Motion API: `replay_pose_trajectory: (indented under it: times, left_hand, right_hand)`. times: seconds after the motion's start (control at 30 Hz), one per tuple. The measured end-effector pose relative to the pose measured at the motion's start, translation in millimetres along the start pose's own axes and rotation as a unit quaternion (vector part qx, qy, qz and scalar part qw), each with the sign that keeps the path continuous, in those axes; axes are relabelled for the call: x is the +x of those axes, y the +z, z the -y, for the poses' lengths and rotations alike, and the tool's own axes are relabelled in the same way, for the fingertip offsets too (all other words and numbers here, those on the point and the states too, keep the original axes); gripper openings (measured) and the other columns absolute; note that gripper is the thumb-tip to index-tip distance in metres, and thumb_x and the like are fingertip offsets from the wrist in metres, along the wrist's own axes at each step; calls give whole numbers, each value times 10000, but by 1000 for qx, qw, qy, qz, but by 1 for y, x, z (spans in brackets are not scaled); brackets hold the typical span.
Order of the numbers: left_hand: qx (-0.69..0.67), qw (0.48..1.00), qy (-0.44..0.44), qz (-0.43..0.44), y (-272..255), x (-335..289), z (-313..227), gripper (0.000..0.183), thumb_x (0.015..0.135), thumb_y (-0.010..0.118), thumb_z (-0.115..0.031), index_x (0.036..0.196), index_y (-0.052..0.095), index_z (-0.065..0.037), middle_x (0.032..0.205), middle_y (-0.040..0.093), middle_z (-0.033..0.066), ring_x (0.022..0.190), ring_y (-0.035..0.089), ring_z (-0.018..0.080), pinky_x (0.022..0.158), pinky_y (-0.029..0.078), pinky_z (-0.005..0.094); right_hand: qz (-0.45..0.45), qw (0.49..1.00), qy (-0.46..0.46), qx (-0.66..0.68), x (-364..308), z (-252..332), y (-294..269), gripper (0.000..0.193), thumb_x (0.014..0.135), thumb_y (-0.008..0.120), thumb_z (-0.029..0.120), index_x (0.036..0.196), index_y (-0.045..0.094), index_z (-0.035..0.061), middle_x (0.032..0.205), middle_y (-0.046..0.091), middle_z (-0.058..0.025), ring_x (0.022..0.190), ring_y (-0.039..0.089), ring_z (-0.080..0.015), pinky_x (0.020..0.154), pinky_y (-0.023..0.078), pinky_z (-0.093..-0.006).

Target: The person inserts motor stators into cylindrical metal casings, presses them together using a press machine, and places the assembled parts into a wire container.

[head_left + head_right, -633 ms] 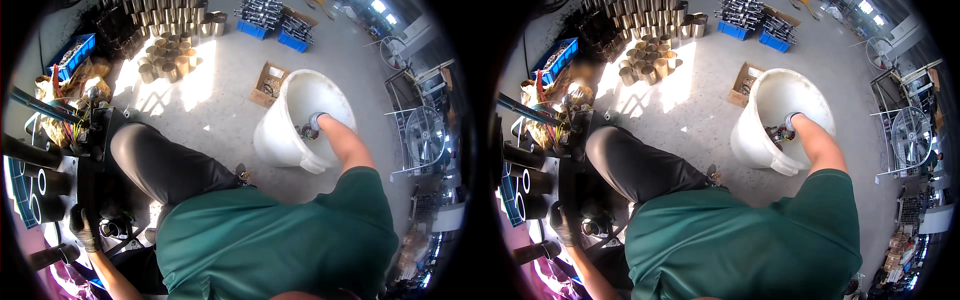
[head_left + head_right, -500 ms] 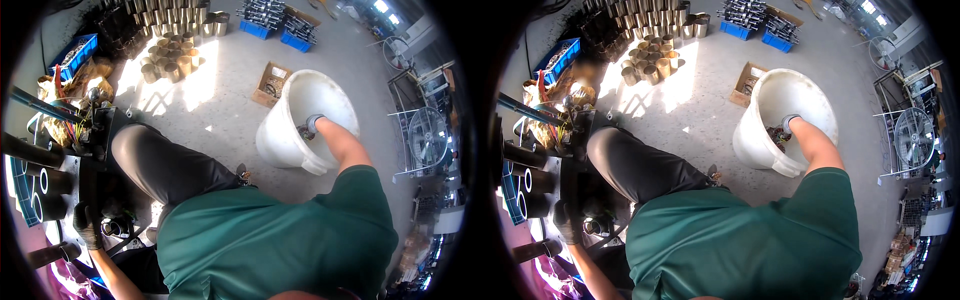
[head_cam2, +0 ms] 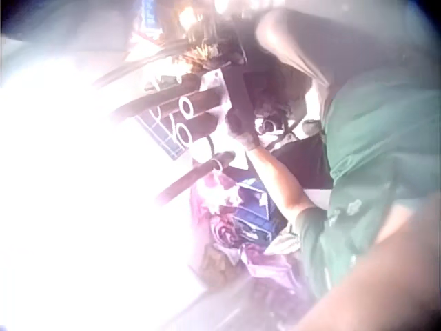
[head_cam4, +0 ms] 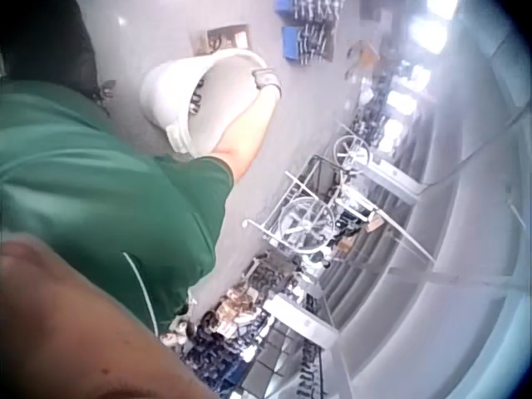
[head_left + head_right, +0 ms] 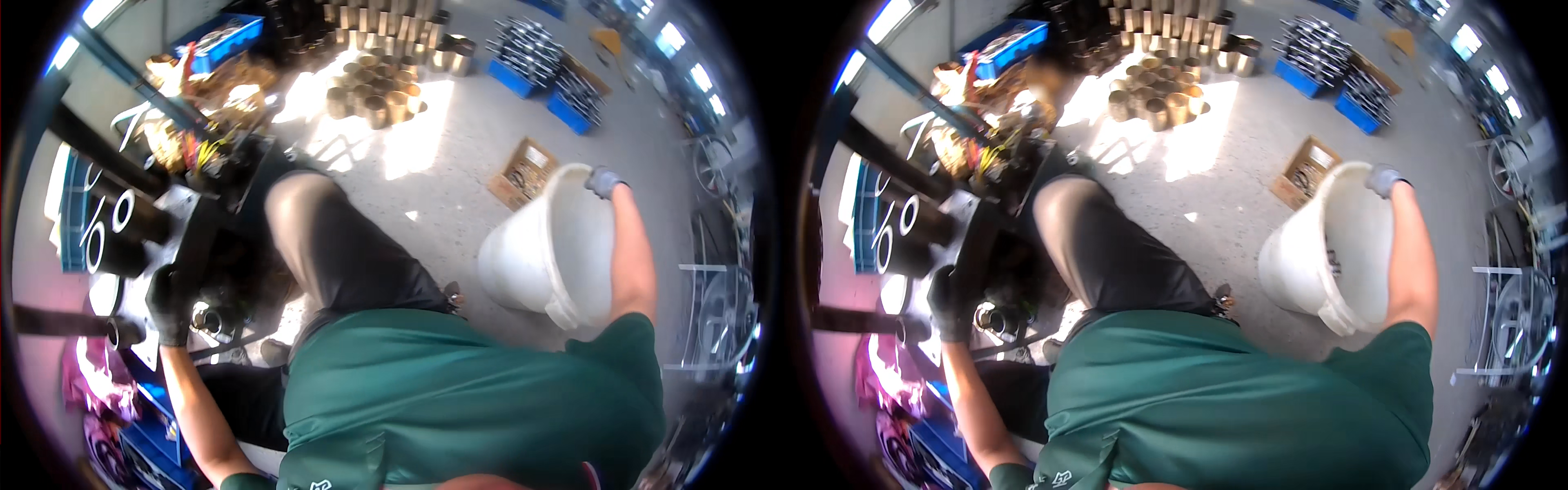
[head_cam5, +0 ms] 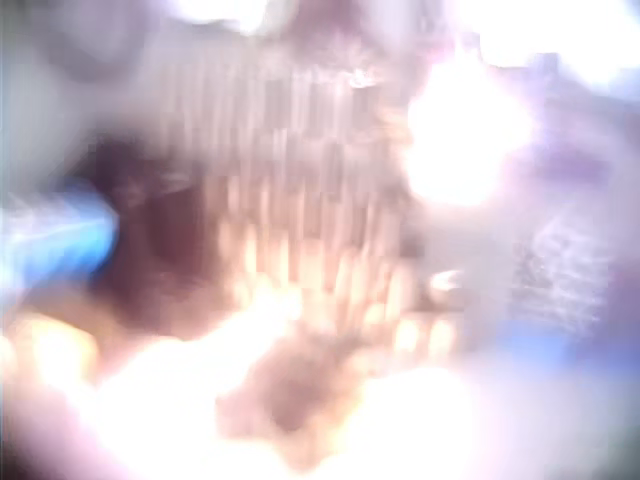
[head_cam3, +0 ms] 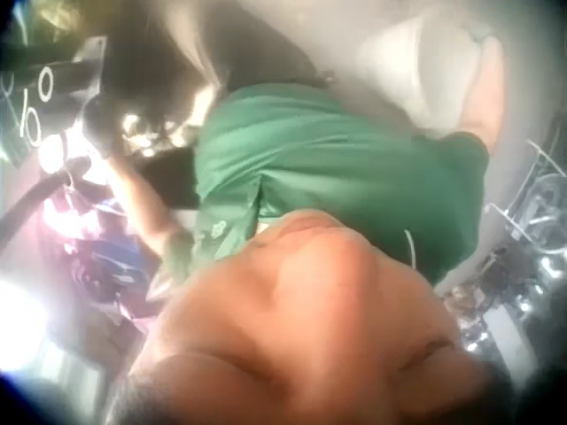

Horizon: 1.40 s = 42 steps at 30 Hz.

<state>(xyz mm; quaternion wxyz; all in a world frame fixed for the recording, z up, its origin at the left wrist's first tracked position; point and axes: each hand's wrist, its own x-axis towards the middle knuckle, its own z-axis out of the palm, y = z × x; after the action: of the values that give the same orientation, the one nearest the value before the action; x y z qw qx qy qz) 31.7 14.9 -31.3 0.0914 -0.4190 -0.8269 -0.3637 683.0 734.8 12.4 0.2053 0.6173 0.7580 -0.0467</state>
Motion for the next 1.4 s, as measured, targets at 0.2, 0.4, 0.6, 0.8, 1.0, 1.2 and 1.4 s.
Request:
replay_pose_trajectory:
  times: [0.2, 0.4, 0.6, 0.8, 1.0, 1.2, 1.4]
  left_hand:
    - [5, 998, -3, -63, -25, 6, 8, 276, 893, 700, -113, 1147, 717, -7, 974, 738, 172, 876, 725, 267, 816, 571, 393]
    - [-22, 962, -68, -265, -67, -27, -2, 184, 903, 777, -113, 1071, 737, -48, 946, 755, 151, 842, 741, 257, 761, 582, 368]
    - [-241, 793, -44, -558, -123, -99, -32, 131, 1033, 675, -129, 1102, 701, -20, 780, 654, -6, 660, 600, 65, 597, 481, 234]
    - [-117, 683, -244, -679, -122, -287, -37, 132, 1057, 655, -187, 1057, 691, -60, 756, 629, -19, 626, 599, 71, 559, 478, 240]
    - [-52, 529, -495, -688, -28, -445, -93, 196, 1036, 661, -256, 1056, 688, -63, 767, 646, 8, 637, 603, 90, 585, 499, 262]
    - [1, 470, -532, -704, -7, -522, -175, 137, 1029, 644, -168, 1009, 668, -34, 758, 616, 18, 665, 588, 107, 614, 513, 284]
    - [180, 454, -497, -717, -39, -574, -251, 115, 1014, 672, -123, 1097, 669, -44, 839, 619, 10, 766, 583, 98, 700, 496, 271]
  right_hand:
    - [-173, 932, -307, 88, -35, 107, -118, 256, 846, 764, 197, 984, 678, -1, 857, 693, -157, 800, 664, -242, 734, 529, -407]
    - [-117, 791, -594, 83, -234, 370, -136, 286, 709, 870, 77, 764, 598, 8, 664, 551, -116, 620, 545, -227, 615, 475, -360]
    - [-67, 627, -760, 159, -289, 530, -81, 453, 753, 907, 230, 695, 498, 45, 620, 474, -93, 569, 446, -225, 553, 382, -378]
    - [15, 481, -866, 136, -299, 671, -41, 384, 909, 828, 161, 776, 494, 27, 675, 446, -44, 630, 400, -152, 590, 377, -343]
    - [-11, 355, -934, -47, -384, 720, -18, 203, 874, 746, 65, 791, 570, 5, 727, 538, -165, 672, 504, -268, 663, 447, -403]
    - [593, 523, -613, 9, -275, 869, 110, 95, 870, 670, 140, 857, 670, 45, 800, 652, -154, 828, 628, -304, 911, 492, -411]
    - [251, 357, -891, -125, -305, 862, 125, 146, 826, 648, 87, 920, 746, 32, 838, 732, -143, 881, 700, -336, 1027, 478, -440]
